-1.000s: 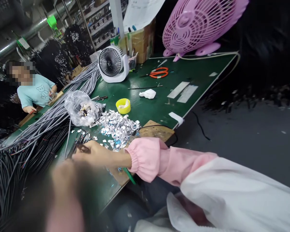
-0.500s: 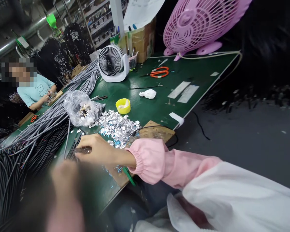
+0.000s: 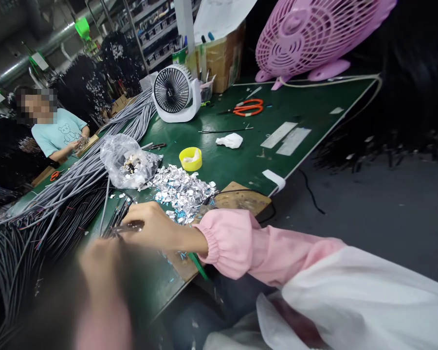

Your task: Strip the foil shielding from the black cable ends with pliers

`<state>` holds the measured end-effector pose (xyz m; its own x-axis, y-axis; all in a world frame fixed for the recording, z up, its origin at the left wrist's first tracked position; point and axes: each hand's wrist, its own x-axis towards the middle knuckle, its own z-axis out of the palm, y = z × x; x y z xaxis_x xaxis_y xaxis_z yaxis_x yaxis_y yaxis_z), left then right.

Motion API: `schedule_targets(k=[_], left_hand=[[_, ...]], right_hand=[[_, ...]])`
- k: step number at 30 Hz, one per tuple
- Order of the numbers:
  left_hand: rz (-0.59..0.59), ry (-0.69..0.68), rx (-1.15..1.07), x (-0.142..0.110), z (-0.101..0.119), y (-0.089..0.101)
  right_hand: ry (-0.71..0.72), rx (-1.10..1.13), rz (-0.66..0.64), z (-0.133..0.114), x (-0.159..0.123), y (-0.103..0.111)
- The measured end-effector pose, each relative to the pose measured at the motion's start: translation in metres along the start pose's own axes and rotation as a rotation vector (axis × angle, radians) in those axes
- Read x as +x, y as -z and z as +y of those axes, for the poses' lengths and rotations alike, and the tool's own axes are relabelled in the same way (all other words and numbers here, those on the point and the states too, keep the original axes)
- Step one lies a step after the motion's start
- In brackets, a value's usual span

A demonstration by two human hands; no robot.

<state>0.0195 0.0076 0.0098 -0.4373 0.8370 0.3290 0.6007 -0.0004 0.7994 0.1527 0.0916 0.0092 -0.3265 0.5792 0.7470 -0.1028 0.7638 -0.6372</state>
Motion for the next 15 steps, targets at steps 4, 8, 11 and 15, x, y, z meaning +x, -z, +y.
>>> schedule_targets(k=[4,8,11,15], left_hand=[[0.010,-0.010,0.035,-0.0006,0.0037,-0.0018],[-0.003,0.002,-0.035,-0.0008,0.0041,-0.0012],[0.000,-0.002,-0.087,-0.0011,0.0038,-0.0003],[-0.002,0.012,-0.087,-0.0015,0.0056,0.0010]], right_hand=[[-0.066,0.007,-0.040,-0.0003,0.0014,-0.0007],[-0.091,0.034,-0.063,-0.0008,0.0006,-0.0012],[-0.198,0.067,-0.089,-0.0034,0.0023,-0.0003],[-0.387,0.134,-0.122,-0.0049,0.0072,0.0012]])
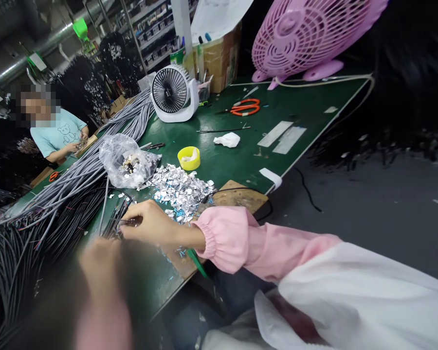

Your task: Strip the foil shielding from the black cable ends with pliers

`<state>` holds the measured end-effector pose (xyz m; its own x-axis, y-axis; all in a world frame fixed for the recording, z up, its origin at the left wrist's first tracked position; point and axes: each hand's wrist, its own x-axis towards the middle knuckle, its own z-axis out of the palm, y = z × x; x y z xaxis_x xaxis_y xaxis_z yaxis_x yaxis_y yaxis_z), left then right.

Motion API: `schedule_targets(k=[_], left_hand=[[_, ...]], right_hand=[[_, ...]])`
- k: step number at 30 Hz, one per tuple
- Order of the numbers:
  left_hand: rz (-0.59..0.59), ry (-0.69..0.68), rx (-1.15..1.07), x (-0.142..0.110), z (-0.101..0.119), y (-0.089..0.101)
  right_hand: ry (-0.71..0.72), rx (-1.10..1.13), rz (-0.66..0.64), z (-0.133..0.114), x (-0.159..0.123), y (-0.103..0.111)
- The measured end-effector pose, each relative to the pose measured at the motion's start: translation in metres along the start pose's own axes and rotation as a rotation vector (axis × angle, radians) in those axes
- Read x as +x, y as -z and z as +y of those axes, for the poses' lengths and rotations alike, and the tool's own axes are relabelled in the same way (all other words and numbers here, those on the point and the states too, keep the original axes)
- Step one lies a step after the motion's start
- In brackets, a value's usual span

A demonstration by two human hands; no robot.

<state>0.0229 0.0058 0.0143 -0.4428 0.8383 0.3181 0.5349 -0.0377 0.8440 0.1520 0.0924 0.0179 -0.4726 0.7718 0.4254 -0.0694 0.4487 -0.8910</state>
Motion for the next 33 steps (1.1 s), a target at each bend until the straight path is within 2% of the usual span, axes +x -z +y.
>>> schedule_targets(k=[4,6,8,10,12,14,16,19,21,23,25,28,33], left_hand=[[-0.042,0.015,-0.050,0.000,0.001,0.002],[-0.068,0.032,-0.083,-0.001,-0.001,0.002],[-0.075,0.056,-0.104,-0.001,-0.004,0.003],[-0.064,0.071,-0.114,-0.001,-0.007,0.003],[-0.044,0.073,-0.125,0.000,-0.009,0.003],[-0.028,0.067,-0.133,0.000,-0.009,0.003],[-0.016,0.061,-0.138,0.000,-0.008,0.003],[0.006,0.046,-0.129,0.000,-0.006,0.003],[0.021,0.027,-0.124,0.000,-0.004,0.003],[0.034,0.011,-0.124,0.000,-0.002,0.002],[0.057,0.001,-0.110,0.000,0.001,0.001],[0.087,-0.006,-0.049,0.000,0.006,-0.002],[0.076,0.011,0.044,0.000,0.011,-0.004]], right_hand=[[-0.122,0.106,-0.053,0.001,0.003,0.001],[-0.091,0.090,-0.047,0.003,0.002,0.001],[0.079,0.023,0.001,0.007,0.000,0.000],[0.349,-0.057,0.029,0.011,-0.004,-0.001],[0.585,-0.129,0.002,0.015,-0.007,-0.002],[0.675,-0.151,-0.030,0.017,-0.009,-0.003],[0.597,-0.105,0.023,0.014,-0.009,-0.004],[0.288,-0.018,0.110,0.006,-0.006,-0.005],[0.112,0.008,0.057,0.002,-0.003,-0.004],[0.032,0.029,-0.030,0.000,-0.002,-0.004],[0.025,0.040,-0.070,0.000,-0.002,-0.003],[0.055,0.038,-0.043,0.000,-0.002,-0.004],[0.203,-0.041,0.000,0.003,-0.004,-0.005]])
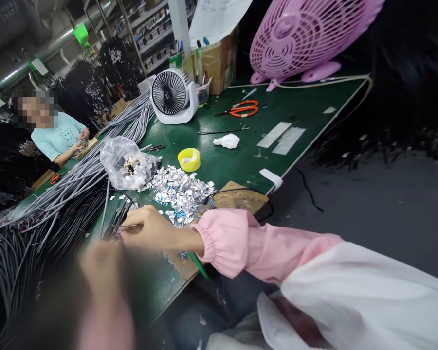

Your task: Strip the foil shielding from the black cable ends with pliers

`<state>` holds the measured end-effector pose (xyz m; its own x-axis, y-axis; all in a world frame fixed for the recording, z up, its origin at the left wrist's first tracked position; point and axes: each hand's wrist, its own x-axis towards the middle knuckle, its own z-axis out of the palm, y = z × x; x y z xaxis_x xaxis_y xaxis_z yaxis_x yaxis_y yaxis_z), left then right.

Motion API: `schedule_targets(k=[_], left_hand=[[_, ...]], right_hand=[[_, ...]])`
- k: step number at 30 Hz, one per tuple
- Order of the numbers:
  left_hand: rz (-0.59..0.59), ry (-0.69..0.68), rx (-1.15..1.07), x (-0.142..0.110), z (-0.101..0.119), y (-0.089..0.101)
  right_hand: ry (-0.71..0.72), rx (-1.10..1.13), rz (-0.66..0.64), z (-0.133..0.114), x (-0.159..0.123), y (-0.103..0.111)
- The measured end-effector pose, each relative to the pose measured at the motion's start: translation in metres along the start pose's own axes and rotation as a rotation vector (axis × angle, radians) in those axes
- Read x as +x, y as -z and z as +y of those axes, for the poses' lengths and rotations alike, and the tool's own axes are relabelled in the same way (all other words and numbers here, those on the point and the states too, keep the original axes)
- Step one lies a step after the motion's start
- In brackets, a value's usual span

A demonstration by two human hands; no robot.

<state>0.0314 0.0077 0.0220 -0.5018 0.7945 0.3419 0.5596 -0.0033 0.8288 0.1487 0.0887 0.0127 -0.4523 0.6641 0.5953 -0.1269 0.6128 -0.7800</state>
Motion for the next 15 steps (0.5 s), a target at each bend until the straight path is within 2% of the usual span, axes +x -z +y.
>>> schedule_targets(k=[5,7,9,12,15], left_hand=[[0.037,0.009,-0.023,-0.001,-0.001,-0.001],[0.033,0.002,-0.029,-0.001,-0.002,-0.001],[0.015,-0.008,-0.017,-0.001,-0.004,0.000],[-0.082,-0.048,-0.010,0.001,-0.010,0.003],[-0.259,-0.077,0.052,0.004,-0.019,0.004]], right_hand=[[0.124,-0.088,-0.084,0.006,-0.005,-0.004],[0.100,-0.088,-0.063,0.006,-0.005,-0.003],[0.031,-0.076,0.014,0.004,-0.002,-0.001],[-0.085,-0.026,0.139,0.002,0.003,0.004],[-0.152,0.031,0.198,0.001,0.006,0.008]])
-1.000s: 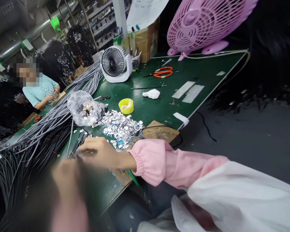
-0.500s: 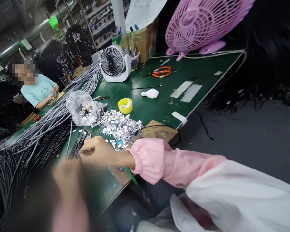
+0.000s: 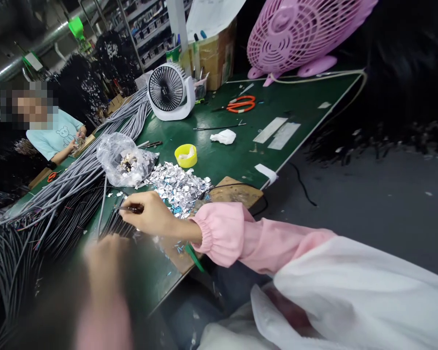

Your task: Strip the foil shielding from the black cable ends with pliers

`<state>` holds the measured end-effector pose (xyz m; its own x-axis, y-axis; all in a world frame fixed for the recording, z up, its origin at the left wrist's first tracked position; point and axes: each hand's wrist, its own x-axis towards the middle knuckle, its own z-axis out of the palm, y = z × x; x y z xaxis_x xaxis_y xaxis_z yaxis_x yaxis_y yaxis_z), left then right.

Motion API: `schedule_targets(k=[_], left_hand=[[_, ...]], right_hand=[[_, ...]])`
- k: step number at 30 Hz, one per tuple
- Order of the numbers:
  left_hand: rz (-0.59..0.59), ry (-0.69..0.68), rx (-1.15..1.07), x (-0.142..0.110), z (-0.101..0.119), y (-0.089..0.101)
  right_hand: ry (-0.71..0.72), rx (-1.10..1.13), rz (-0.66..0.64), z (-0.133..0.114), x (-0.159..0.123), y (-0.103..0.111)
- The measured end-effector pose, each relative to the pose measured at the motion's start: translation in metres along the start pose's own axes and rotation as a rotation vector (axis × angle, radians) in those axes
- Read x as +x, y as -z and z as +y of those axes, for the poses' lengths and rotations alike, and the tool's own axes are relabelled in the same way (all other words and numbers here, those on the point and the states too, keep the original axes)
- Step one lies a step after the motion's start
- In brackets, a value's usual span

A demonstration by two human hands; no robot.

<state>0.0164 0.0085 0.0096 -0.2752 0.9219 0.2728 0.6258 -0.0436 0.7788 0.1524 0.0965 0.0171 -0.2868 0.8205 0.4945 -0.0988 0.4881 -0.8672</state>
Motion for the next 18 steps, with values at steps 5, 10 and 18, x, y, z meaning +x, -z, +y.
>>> schedule_targets(k=[5,10,18], left_hand=[[-0.207,-0.030,0.379,0.004,-0.013,-0.010],[-0.308,-0.043,0.751,0.003,-0.014,-0.025],[-0.104,-0.230,0.611,0.006,-0.029,-0.040]], right_hand=[[-0.020,0.002,-0.008,-0.001,0.002,0.001],[0.016,-0.026,-0.025,-0.001,0.003,0.002],[0.005,-0.048,-0.110,0.001,0.002,0.001]])
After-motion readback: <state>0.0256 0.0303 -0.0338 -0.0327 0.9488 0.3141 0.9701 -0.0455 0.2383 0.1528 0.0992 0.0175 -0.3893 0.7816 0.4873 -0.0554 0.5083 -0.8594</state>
